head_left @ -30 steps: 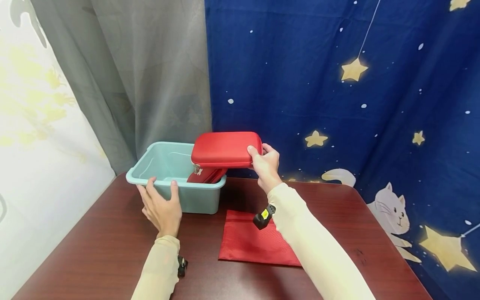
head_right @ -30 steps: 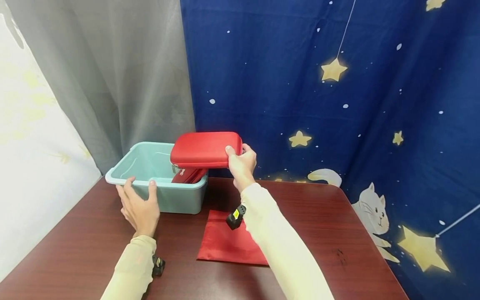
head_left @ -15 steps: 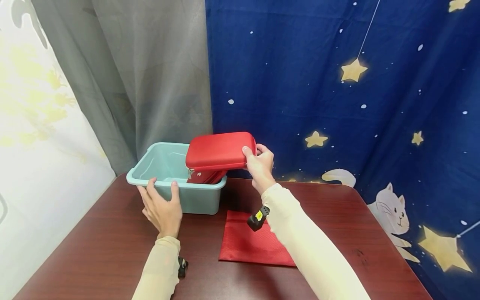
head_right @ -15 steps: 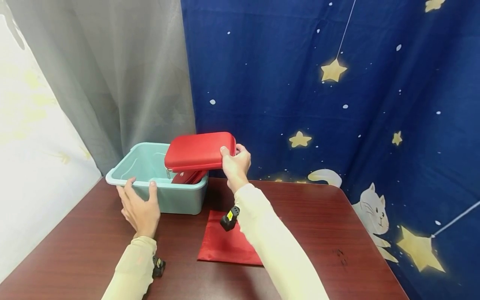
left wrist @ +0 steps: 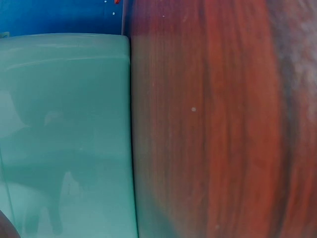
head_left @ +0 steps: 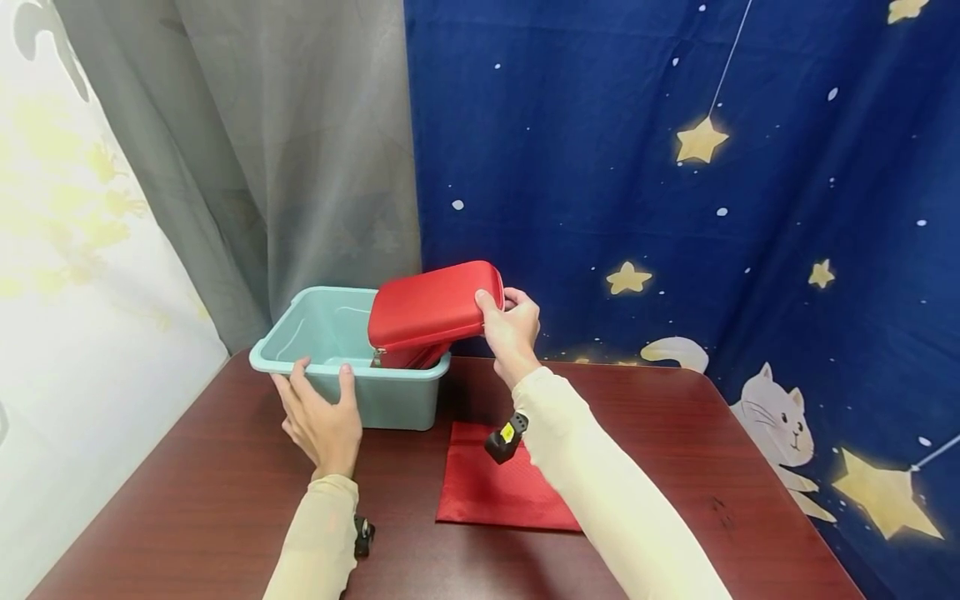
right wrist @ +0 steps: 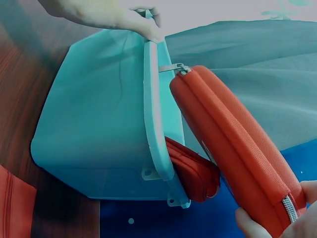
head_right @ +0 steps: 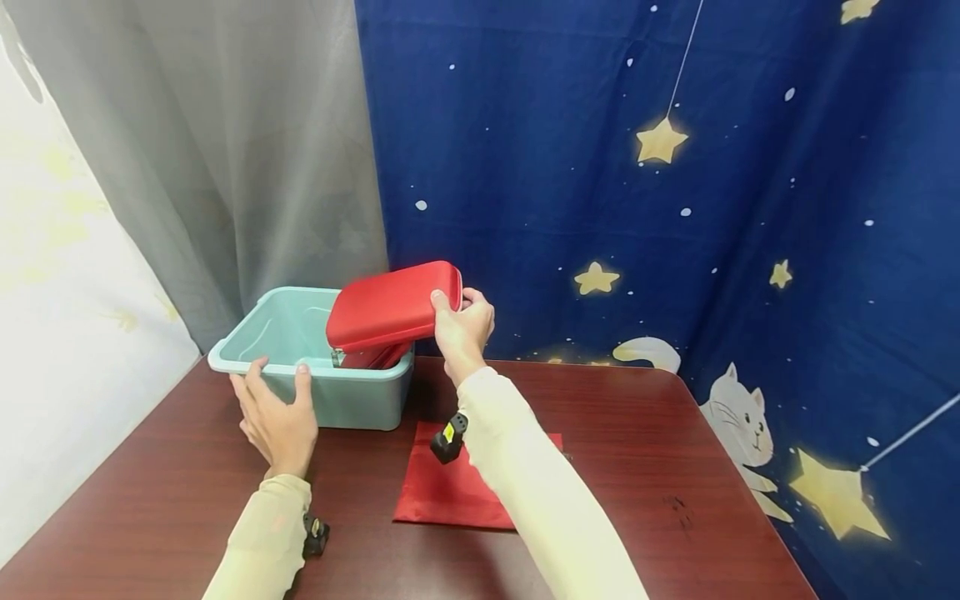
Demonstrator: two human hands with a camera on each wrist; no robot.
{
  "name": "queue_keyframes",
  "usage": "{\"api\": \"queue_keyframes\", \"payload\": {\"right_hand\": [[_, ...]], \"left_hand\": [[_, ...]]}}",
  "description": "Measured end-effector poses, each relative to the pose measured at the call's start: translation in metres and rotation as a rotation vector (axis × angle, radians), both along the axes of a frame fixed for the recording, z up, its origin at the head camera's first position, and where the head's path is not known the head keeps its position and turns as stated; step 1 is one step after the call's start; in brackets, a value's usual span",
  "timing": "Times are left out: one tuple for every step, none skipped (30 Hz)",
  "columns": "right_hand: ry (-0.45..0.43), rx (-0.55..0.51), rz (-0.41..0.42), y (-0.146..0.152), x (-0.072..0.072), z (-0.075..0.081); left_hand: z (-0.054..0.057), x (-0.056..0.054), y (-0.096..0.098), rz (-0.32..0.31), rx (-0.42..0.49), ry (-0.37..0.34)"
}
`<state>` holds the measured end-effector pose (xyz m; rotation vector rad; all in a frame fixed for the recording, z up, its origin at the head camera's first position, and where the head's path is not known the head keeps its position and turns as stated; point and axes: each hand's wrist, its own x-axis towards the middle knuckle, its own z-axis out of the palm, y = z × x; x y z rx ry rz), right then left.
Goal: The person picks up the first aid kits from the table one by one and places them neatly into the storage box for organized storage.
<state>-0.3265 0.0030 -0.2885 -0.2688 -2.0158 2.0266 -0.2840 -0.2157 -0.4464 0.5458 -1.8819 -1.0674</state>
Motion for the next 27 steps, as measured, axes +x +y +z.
{"api": "queue_keyframes", "payload": {"right_hand": [[0.002,0.010,-0.003,-0.001,0.000,0.000],[0.005,0.023,-0.006,-0.002,0.000,0.000],[0.009,0.037,-0.010,-0.003,0.000,-0.001],[0.011,0.052,-0.013,-0.004,0.001,-0.001],[0.014,0.068,-0.015,-0.005,0.001,-0.001],[0.018,0.078,-0.016,-0.006,0.001,-0.002],[0.023,0.078,-0.012,-0.008,0.001,-0.002],[0.024,0.080,-0.010,-0.009,0.002,-0.002],[0.026,0.081,-0.007,-0.010,0.002,-0.003],[0.026,0.082,0.000,-0.011,0.003,-0.003],[0.027,0.081,0.011,-0.013,0.003,-0.003],[0.032,0.067,0.028,-0.014,0.003,-0.003],[0.039,0.051,0.047,-0.013,0.004,-0.003],[0.048,0.039,0.067,-0.013,0.005,-0.003],[0.057,0.028,0.086,-0.011,0.005,-0.003],[0.066,0.014,0.104,-0.010,0.006,-0.003],[0.075,-0.001,0.118,-0.007,0.006,-0.004],[0.083,-0.016,0.124,-0.004,0.005,-0.004],[0.085,-0.021,0.123,-0.001,0.005,-0.006],[0.084,-0.021,0.120,0.003,0.005,-0.007],[0.077,-0.022,0.116,0.007,0.004,-0.009],[0.068,-0.024,0.113,0.010,0.003,-0.012],[0.056,-0.025,0.110,0.014,0.002,-0.014],[0.047,-0.026,0.109,0.018,0.002,-0.017],[0.036,-0.027,0.111,0.021,0.001,-0.019],[0.028,-0.027,0.114,0.024,0.001,-0.022],[0.020,-0.028,0.117,0.027,0.001,-0.024]], "left_hand": [[0.000,0.000,0.000,0.000,-0.001,0.001],[0.000,0.000,-0.001,0.002,-0.002,0.001],[0.000,0.000,-0.001,0.003,-0.003,0.001],[0.000,0.001,-0.001,0.004,-0.005,0.001],[-0.001,0.001,-0.001,0.006,-0.006,0.001],[-0.001,0.001,-0.002,0.007,-0.007,0.000],[-0.001,0.001,-0.002,0.009,-0.008,0.001],[-0.001,0.001,-0.002,0.011,-0.010,0.001],[-0.001,0.001,-0.002,0.012,-0.012,0.003],[-0.001,0.001,-0.002,0.012,-0.014,0.005],[-0.001,0.001,-0.002,0.012,-0.016,0.007],[-0.001,0.001,-0.002,0.012,-0.017,0.009],[-0.001,0.001,-0.002,0.011,-0.019,0.011],[-0.001,0.001,-0.001,0.010,-0.019,0.011],[-0.001,0.001,-0.001,0.009,-0.020,0.011],[-0.001,0.002,0.000,0.010,-0.019,0.011],[-0.001,0.002,0.000,0.010,-0.018,0.010],[-0.001,0.002,0.001,0.009,-0.018,0.009],[0.000,0.002,0.001,0.008,-0.018,0.007],[0.000,0.002,0.001,0.006,-0.018,0.005],[0.000,0.003,0.001,0.005,-0.018,0.004],[0.000,0.003,0.001,0.004,-0.016,0.003],[0.001,0.003,0.001,0.003,-0.013,0.002],[0.001,0.003,0.001,0.002,-0.011,-0.001],[0.001,0.004,0.001,0.001,-0.008,-0.003],[0.001,0.005,0.001,0.002,-0.006,-0.005],[0.001,0.005,0.001,0.002,-0.004,-0.006]]}}
